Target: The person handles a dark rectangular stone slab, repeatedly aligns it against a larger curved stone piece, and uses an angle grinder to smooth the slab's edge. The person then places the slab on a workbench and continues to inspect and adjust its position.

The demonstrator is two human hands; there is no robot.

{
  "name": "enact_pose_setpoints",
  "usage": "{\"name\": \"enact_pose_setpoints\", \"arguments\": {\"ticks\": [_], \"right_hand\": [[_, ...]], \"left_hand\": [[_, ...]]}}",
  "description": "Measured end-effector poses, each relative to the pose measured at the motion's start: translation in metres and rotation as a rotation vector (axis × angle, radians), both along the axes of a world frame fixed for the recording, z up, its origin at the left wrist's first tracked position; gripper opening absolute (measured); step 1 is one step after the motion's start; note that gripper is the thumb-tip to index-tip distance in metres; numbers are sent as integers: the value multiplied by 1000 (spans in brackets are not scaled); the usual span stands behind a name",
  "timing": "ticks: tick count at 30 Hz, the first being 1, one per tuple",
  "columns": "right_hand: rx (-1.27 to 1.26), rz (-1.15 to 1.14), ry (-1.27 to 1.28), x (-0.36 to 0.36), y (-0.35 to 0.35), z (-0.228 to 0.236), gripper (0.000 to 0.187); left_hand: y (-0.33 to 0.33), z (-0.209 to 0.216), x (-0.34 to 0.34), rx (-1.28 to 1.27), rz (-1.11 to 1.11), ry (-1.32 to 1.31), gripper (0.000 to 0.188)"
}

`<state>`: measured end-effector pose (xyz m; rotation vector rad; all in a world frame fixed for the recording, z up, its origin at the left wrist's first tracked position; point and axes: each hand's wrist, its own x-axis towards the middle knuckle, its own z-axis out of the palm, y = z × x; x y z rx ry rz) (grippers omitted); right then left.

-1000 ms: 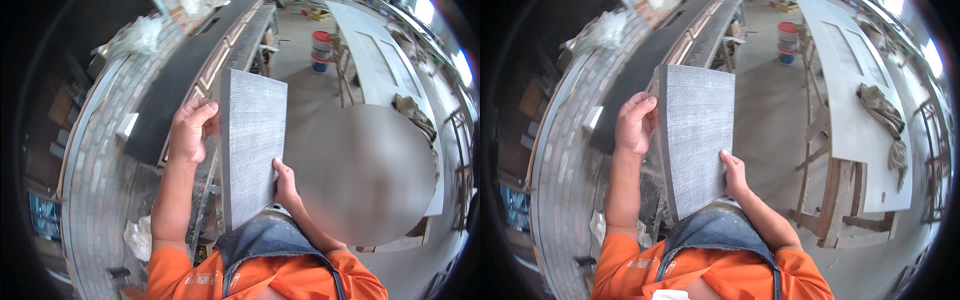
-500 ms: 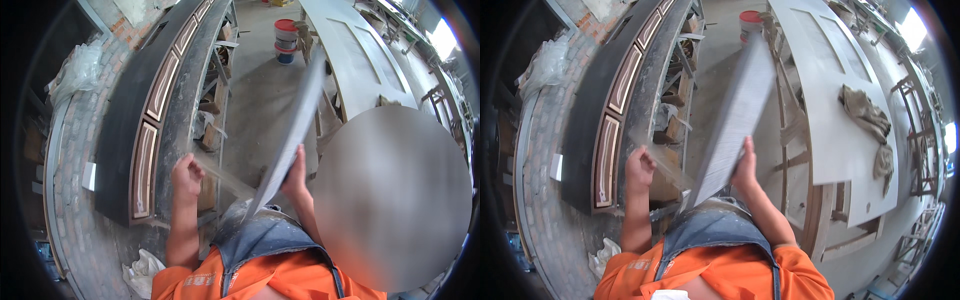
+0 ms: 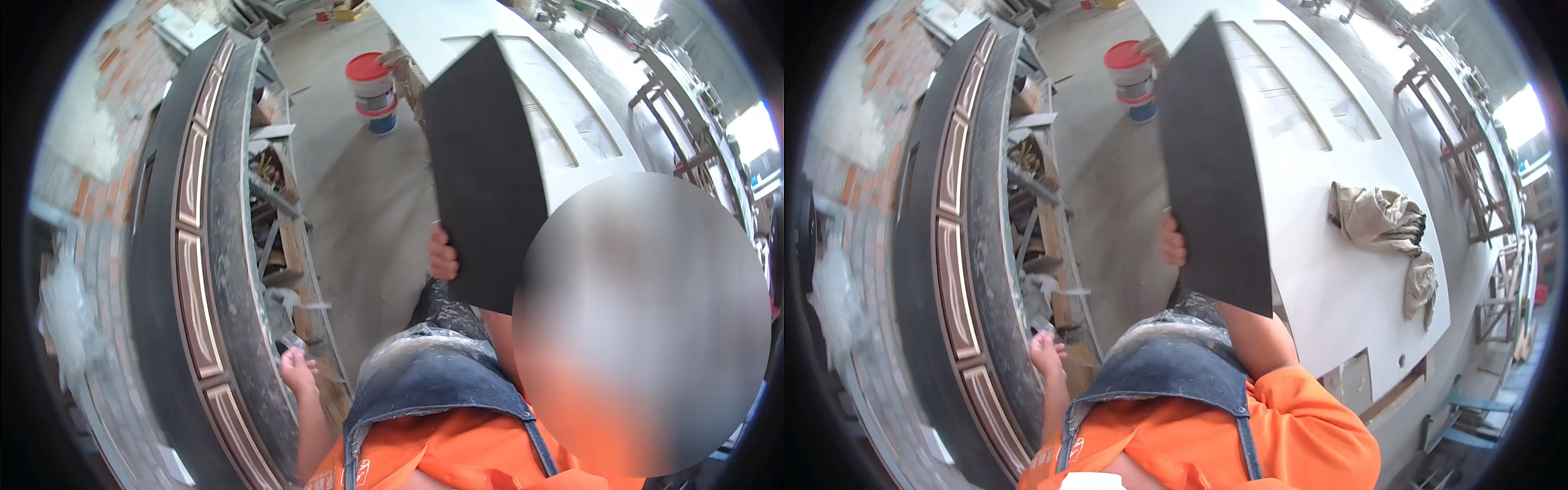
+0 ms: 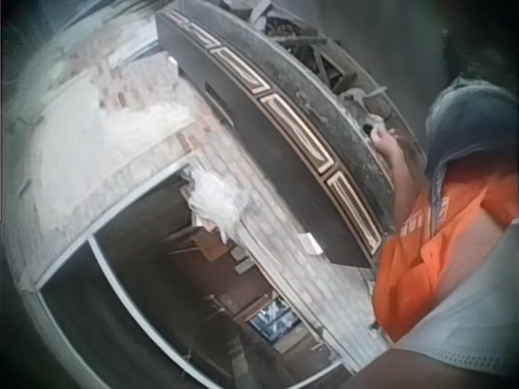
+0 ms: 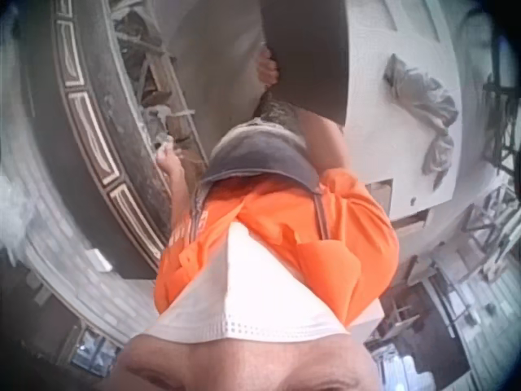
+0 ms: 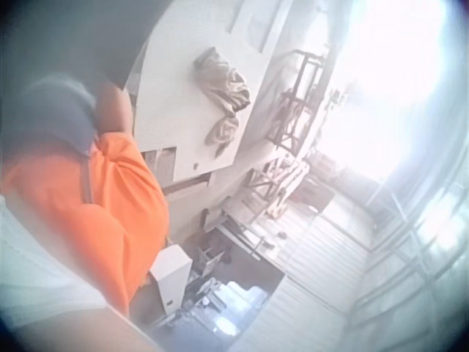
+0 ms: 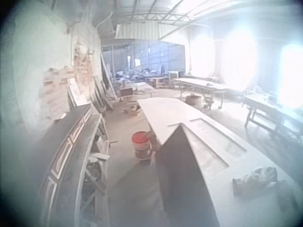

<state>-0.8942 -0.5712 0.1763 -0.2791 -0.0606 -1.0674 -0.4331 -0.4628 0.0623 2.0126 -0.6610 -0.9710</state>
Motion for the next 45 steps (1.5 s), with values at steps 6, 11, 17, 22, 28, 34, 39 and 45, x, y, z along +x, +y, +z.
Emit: {"name": "enact_pose_setpoints", "arguments": {"ticks": [6,11,17,22,28,34,39,45], "right_hand": [[130,421,-203,5,-123,-9,35],[189,667,-268,17,-205,4,36],[92,773,-36,46,-252,2,39],[61,866,28,91,-245,-6,37],[-14,814,507,150,-188,-16,57],[-157,756,620,201,-98,-2,63],[-259,911,398,240,-15,30,53],[-252,1338,196,304,67,52,44]], "left_hand": [[-27,-68,-33,80,-200,-5,54],[58,-68,-40,361,-265,-296,37],[274,-93,-110,692,-109,-636,37],[354,-72,-168,837,107,-556,36],[362,-46,-190,524,405,-517,18],[314,22,-182,412,550,-337,36],[346,40,-165,277,724,-102,47],[434,7,-155,295,769,-89,35]]}}
